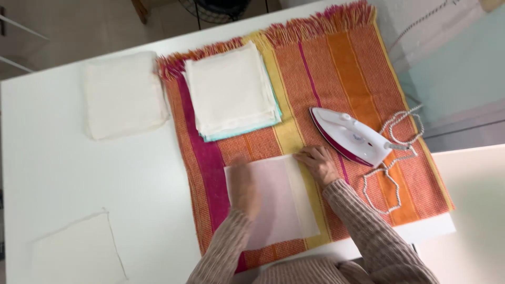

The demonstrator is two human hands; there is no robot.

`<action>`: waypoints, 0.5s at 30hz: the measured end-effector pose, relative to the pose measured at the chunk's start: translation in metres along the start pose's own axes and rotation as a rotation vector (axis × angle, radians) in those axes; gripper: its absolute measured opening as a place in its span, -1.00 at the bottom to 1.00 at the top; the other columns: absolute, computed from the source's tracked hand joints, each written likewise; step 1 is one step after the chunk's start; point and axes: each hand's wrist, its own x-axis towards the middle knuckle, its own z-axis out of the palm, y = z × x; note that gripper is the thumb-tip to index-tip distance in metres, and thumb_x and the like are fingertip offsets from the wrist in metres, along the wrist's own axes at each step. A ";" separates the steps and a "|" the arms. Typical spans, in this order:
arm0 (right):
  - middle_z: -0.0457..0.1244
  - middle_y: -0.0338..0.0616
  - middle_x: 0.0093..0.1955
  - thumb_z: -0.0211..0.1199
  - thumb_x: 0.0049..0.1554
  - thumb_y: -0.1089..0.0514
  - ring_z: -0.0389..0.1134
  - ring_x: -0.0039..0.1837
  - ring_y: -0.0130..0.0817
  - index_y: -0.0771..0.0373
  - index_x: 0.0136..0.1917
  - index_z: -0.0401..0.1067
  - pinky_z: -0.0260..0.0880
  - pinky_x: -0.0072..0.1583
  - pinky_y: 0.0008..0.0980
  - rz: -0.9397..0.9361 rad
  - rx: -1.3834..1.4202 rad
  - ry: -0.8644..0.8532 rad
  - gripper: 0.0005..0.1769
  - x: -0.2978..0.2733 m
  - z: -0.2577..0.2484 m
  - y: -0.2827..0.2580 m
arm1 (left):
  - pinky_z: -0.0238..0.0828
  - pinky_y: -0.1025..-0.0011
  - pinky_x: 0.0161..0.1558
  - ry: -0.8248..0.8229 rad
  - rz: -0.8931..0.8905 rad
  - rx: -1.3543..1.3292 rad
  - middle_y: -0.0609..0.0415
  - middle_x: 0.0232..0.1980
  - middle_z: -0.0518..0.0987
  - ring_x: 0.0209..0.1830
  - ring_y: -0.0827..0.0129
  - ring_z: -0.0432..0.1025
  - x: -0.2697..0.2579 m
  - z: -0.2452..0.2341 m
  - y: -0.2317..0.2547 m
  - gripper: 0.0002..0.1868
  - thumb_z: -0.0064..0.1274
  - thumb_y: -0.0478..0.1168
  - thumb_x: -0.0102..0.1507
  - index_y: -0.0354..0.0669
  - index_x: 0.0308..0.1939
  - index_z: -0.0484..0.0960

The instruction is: Ironing and folding small squares of white fabric on a table.

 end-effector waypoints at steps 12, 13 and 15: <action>0.27 -0.22 0.38 0.16 0.22 -0.18 0.39 0.12 -0.39 -0.02 0.33 0.44 0.47 0.15 -0.37 1.032 0.026 -0.753 -0.53 0.095 -0.082 -0.022 | -0.53 -0.12 0.54 -0.259 0.221 -0.452 -0.21 0.63 -0.03 0.65 -0.01 -0.22 -0.013 0.063 0.077 -0.16 -0.30 0.23 0.38 -0.31 0.54 0.02; 0.26 -0.15 0.26 0.17 0.25 -0.14 0.32 0.13 -0.23 0.04 0.30 0.48 0.38 0.14 -0.29 0.488 -0.192 -0.298 -0.57 0.088 -0.093 0.007 | -0.55 -0.12 0.54 -0.275 0.232 -0.431 -0.21 0.65 -0.08 0.66 -0.01 -0.26 -0.015 0.067 0.077 -0.15 -0.33 0.24 0.38 -0.31 0.55 -0.01; 0.25 -0.06 0.14 0.18 0.27 -0.10 0.26 0.13 -0.07 0.09 0.28 0.52 0.29 0.14 -0.20 -0.066 -0.377 0.148 -0.60 0.079 -0.116 0.049 | -0.56 -0.13 0.54 -0.298 0.235 -0.416 -0.20 0.66 -0.13 0.67 0.00 -0.29 -0.020 0.070 0.076 -0.15 -0.36 0.24 0.38 -0.31 0.56 -0.04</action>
